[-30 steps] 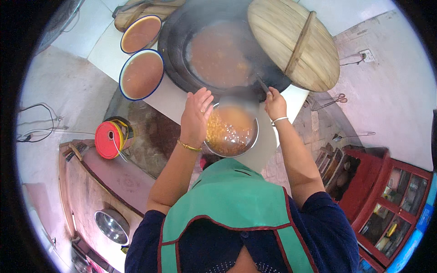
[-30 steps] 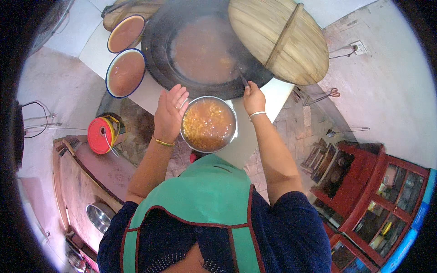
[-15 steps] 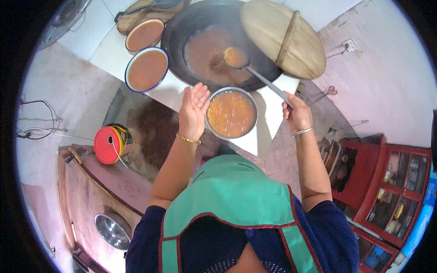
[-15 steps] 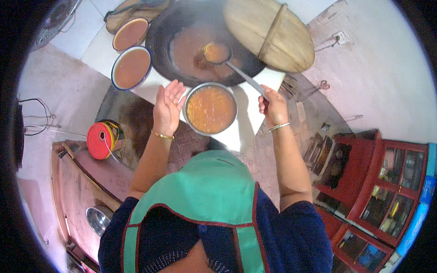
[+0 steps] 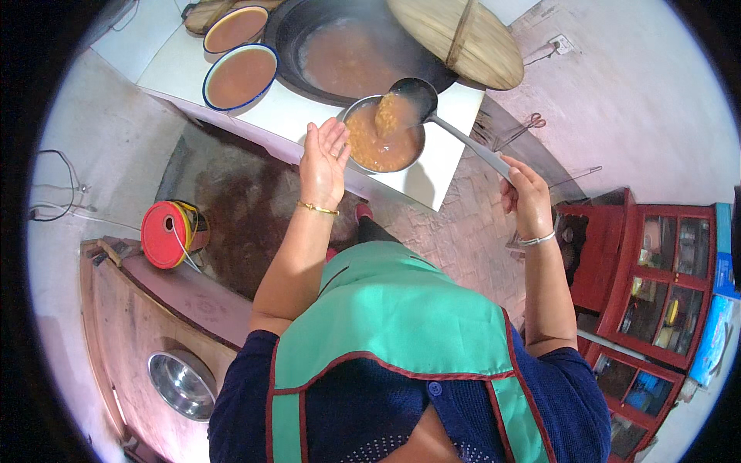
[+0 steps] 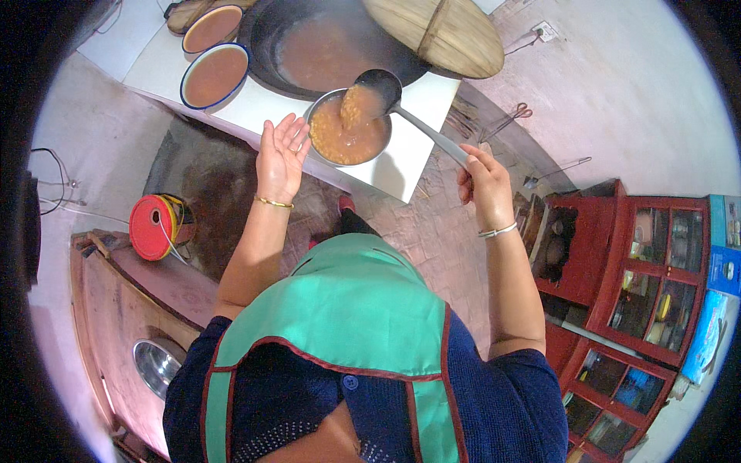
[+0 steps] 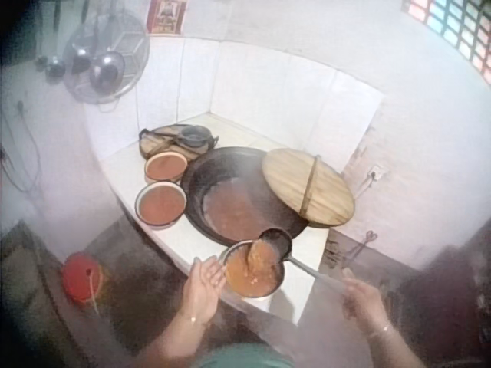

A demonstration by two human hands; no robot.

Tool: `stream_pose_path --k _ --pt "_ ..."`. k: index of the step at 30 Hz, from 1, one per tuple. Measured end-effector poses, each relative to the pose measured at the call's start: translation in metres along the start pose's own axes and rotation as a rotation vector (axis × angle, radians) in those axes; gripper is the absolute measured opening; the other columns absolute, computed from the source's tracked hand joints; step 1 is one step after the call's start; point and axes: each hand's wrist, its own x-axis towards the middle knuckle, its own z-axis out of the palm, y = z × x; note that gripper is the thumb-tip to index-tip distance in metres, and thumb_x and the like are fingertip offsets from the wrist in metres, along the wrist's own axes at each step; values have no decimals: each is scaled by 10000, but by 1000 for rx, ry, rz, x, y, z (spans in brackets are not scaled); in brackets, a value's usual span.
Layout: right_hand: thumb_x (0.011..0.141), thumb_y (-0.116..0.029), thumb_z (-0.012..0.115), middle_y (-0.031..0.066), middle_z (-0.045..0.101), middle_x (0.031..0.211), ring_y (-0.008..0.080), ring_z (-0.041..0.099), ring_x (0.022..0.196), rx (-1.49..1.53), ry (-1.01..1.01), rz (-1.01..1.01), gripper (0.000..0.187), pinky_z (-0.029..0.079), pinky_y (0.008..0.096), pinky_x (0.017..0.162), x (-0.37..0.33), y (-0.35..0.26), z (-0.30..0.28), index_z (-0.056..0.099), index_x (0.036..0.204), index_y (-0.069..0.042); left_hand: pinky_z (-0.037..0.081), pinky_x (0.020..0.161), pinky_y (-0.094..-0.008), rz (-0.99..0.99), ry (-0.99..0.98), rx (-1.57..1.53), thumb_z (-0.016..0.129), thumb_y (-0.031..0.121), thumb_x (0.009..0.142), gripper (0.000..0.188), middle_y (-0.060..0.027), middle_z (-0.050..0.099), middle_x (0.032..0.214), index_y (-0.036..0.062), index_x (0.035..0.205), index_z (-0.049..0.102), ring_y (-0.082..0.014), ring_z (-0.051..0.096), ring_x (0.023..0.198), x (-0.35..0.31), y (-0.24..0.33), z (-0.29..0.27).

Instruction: The person uses a ladle to transfer soup from a large pot into three bowls, wipes the counter with a cloth, and then carries one of the bowls outside into a courtyard.

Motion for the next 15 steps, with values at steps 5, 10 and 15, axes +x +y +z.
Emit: stream_pose_path --k 5,10,15 --pt "908 -157 438 28 521 643 92 446 452 83 20 -19 316 336 214 398 -10 15 -13 532 1145 30 267 1046 -381 -2 -6 1 284 493 943 638 -167 407 1292 -21 1316 338 -253 380 1217 -10 -3 1" --pt "919 -189 422 23 514 632 93 420 439 381 -42 86 342 330 213 395 12 21 -25 511 1160 37 265 1046 -386 26 3 4 280 490 945 645 -176 389 1308 -29 1325 324 -257 378 1219 -13 2 3" --pt "918 -149 454 38 538 651 102 470 472 154 -9 -17 329 391 227 433 46 22 -1 498 1201 13 249 1059 -389 59 42 33 264 472 951 638 -190 351 1348 -36 1335 303 -271 350 1249 -16 8 3"
